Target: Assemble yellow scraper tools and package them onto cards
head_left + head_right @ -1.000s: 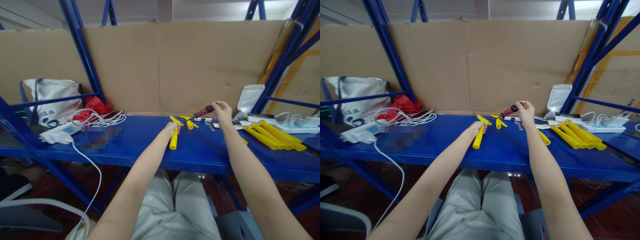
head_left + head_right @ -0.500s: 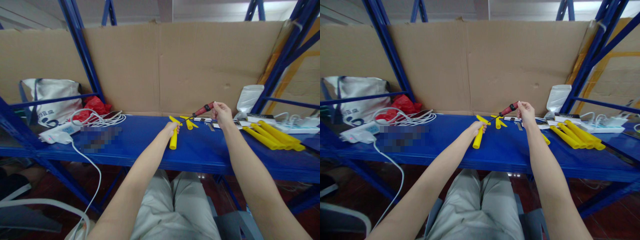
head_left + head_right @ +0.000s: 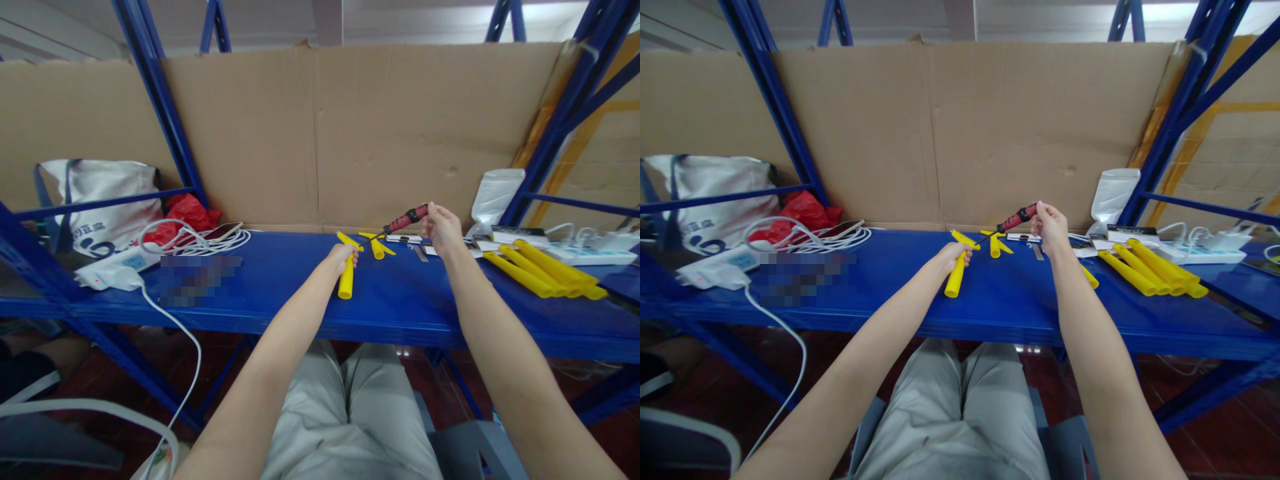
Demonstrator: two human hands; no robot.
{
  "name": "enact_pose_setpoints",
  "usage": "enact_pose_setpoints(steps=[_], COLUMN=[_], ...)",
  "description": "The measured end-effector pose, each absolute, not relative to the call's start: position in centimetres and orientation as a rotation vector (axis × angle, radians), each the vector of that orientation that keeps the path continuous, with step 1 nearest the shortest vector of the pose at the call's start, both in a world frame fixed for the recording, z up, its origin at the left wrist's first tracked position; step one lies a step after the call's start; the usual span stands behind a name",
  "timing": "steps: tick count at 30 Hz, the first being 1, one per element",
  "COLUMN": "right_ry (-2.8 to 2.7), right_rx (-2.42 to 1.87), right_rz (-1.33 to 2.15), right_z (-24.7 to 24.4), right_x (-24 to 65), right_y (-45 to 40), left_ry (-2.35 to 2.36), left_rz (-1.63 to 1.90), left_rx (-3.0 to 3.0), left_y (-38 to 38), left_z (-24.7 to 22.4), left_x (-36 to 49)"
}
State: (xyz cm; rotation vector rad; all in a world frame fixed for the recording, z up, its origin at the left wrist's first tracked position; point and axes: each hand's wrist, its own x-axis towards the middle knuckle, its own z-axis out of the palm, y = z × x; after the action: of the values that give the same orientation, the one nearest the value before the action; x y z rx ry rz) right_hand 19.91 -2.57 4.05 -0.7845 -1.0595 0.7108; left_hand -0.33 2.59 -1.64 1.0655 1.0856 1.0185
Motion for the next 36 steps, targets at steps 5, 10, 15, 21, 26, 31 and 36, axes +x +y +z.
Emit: enact_pose_setpoints(steps=[5,10,15,21,26,31,36], right_ry=[-1.1,-1.037,-1.025,-1.097,-1.126,-1.061,-1.018], right_rx=[-0.748,-0.756,-0.777,-0.775,-0.754,-0.759,-0.779], right_rz=[0.71,0.702,0.715,0.736,0.754,0.716,0.729], right_z=[3.99,3.79,3.74,4.0,4.03,3.85,3.88], right_x=[19.97,20.09,20.1,20.07,20.04,20.05,19.9], right_y=[-2.59,-2.33,-2.36,-2.69,-2.69,-2.51,-2.56], left_ry=[1.089,1.098,1.095,1.081,1.056,1.05,1.092], left_rz=[1.019,1.014,1.023,1.036,1.043,1.047,1.042], left_rx=[1.074,1.081,1.092,1.108,1.122,1.126,1.103], left_y=[2.72,2.85,2.88,2.89,2.79,2.53,2.15], left_z=[-1.72,-1.79,-1.88,-1.93,-1.92,-1.76,-1.46], left_x=[-0.33,-0.29,-0.26,-0.37,-0.55,-0.56,-0.45])
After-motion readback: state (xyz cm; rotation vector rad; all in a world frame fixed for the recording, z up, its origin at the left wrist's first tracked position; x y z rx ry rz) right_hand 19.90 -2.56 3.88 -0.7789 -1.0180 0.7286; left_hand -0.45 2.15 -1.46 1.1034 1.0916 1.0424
